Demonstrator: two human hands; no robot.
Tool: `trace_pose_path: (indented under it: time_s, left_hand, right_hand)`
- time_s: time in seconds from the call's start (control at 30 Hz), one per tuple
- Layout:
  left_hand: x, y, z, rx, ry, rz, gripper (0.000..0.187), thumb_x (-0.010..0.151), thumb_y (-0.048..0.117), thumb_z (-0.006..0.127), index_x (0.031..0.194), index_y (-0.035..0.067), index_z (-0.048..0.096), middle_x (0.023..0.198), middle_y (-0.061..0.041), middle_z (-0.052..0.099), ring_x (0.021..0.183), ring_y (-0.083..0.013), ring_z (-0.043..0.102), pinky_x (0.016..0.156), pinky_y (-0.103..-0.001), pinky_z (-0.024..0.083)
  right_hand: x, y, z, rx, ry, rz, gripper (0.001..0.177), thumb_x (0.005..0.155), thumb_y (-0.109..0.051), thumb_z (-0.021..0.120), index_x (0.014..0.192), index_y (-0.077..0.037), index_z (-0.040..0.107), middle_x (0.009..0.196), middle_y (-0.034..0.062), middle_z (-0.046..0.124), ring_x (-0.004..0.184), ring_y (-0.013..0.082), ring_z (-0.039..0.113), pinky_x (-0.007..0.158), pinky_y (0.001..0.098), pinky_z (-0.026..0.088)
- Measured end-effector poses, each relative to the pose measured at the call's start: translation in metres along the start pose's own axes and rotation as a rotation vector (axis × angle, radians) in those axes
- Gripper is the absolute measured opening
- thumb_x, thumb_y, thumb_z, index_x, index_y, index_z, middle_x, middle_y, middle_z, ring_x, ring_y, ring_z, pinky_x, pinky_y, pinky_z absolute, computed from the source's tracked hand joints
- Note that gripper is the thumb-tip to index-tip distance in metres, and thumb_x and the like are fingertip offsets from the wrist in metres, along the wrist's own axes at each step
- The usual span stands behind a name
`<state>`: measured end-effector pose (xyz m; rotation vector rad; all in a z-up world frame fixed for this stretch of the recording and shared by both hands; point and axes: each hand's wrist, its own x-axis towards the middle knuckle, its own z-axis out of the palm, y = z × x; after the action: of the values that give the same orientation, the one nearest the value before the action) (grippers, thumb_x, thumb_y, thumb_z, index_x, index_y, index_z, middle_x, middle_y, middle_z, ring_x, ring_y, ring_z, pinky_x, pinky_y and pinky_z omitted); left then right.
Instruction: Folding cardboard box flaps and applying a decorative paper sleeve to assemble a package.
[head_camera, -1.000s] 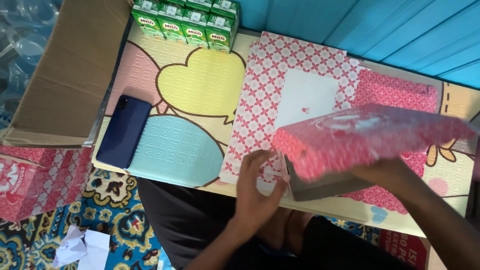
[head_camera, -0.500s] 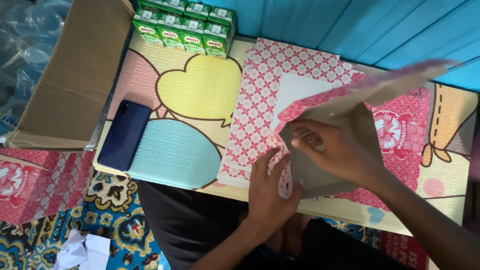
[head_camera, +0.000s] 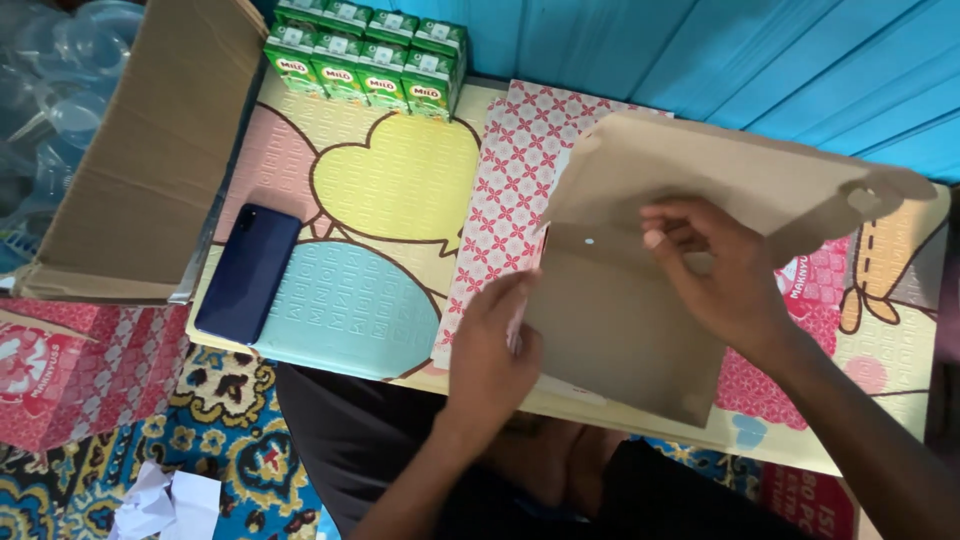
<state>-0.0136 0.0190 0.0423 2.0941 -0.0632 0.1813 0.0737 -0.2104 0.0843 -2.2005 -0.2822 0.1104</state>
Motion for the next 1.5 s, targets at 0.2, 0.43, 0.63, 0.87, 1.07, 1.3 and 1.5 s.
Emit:
trace_pose_path:
  time_s: [0.2,0.43,0.63,0.87,1.07,1.3,1.5]
  left_hand:
    - [0.016,0.003,0.000,0.120,-0.009,0.004,0.062,0.077,0.007,0.070,0.138,0.004,0.058,0.139,-0.016,0.061,0.121,-0.0337,0.063,0.094,-0.040,0.054]
    - [0.039,0.005,0.011,0.385,0.017,0.033,0.064,0.075,0.008,0.070,0.137,0.010,0.058,0.111,-0.013,0.060,0.088,-0.0302,0.066,0.065,-0.041,0.054]
    - [0.055,0.016,0.007,0.435,-0.306,-0.130,0.064,0.082,-0.013,0.064,0.142,0.007,0.055,0.114,-0.020,0.063,0.089,-0.0346,0.075,0.067,-0.044,0.063]
    - [0.053,0.010,0.003,0.362,-0.229,-0.143,0.045,0.089,0.005,0.068,0.134,0.005,0.064,0.111,-0.019,0.062,0.094,-0.0391,0.074,0.075,-0.048,0.063]
    - [0.065,-0.013,0.018,0.453,-0.188,-0.136,0.034,0.093,0.024,0.070,0.124,0.010,0.073,0.106,-0.013,0.066,0.089,-0.0359,0.076,0.075,-0.049,0.062]
    - [0.068,-0.009,0.016,0.574,-0.190,-0.099,0.022,0.093,0.014,0.069,0.110,0.017,0.081,0.101,-0.008,0.074,0.081,-0.0331,0.077,0.072,-0.048,0.064]
    - [0.069,-0.013,0.019,0.547,-0.175,-0.114,0.020,0.092,0.014,0.069,0.108,0.016,0.081,0.105,-0.009,0.074,0.083,-0.0351,0.078,0.072,-0.049,0.065]
  right_hand:
    - [-0.005,-0.001,0.000,-0.091,-0.005,-0.090,0.026,0.095,-0.002,0.067,0.121,0.000,0.068,0.109,0.0083,0.072,0.089,0.0153,0.070,0.084,0.0271,0.057]
    - [-0.008,-0.006,-0.002,-0.126,-0.007,-0.161,0.022,0.094,-0.002,0.068,0.116,0.002,0.070,0.106,0.0087,0.072,0.086,0.0166,0.072,0.079,0.0277,0.058]
    - [-0.005,0.000,0.002,-0.117,0.078,-0.306,0.018,0.098,-0.005,0.072,0.113,0.006,0.071,0.095,0.0208,0.073,0.084,0.0374,0.076,0.074,0.0489,0.062]
    - [-0.005,-0.002,0.004,-0.122,0.072,-0.319,0.016,0.099,-0.006,0.071,0.111,0.004,0.072,0.093,0.0185,0.073,0.085,0.0370,0.076,0.074,0.0475,0.061]
    - [-0.005,-0.004,0.003,-0.136,0.068,-0.329,0.015,0.098,-0.005,0.071,0.111,0.003,0.072,0.092,0.0171,0.073,0.085,0.0353,0.076,0.075,0.0468,0.061]
    - [-0.003,-0.006,0.000,-0.150,0.034,-0.325,0.014,0.098,-0.005,0.070,0.110,0.003,0.072,0.093,0.0177,0.074,0.085,0.0350,0.076,0.077,0.0468,0.062]
    - [-0.002,-0.006,0.000,-0.153,0.050,-0.329,0.015,0.098,-0.005,0.071,0.110,0.003,0.072,0.093,0.0170,0.074,0.085,0.0340,0.076,0.076,0.0459,0.062]
